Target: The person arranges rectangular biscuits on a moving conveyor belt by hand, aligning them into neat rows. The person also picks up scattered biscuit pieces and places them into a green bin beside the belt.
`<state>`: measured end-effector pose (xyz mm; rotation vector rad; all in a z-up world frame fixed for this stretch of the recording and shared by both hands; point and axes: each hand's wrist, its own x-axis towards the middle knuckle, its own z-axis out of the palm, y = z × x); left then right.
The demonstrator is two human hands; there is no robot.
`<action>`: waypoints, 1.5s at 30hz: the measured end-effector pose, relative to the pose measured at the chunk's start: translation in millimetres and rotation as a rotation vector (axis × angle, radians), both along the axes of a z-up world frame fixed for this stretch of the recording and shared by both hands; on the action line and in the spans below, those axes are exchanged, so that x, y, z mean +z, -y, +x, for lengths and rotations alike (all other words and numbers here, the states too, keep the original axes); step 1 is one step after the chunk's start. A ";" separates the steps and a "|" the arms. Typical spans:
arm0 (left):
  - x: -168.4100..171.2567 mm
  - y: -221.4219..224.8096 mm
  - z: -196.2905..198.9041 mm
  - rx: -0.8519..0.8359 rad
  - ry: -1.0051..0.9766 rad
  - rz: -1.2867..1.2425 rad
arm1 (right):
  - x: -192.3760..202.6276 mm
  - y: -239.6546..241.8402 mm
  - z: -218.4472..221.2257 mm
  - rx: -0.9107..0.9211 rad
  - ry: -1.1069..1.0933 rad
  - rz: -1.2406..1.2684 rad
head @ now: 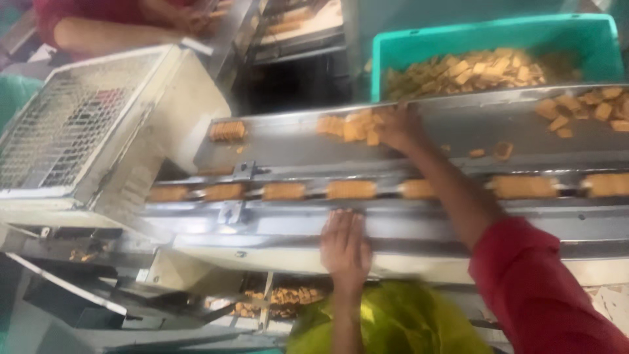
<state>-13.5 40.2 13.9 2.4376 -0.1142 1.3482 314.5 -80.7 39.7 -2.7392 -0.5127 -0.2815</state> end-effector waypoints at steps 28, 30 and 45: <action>-2.1 29.0 -11.1 -0.090 -0.025 -0.138 | 64.6 200.1 -310.2 0.122 0.412 0.220; 0.2 52.0 -7.5 -0.134 -0.007 -0.094 | 43.1 203.4 -314.4 0.031 0.410 0.168; 7.3 86.6 -4.4 -0.129 -0.135 0.016 | 15.1 162.3 -311.9 0.006 -0.265 0.739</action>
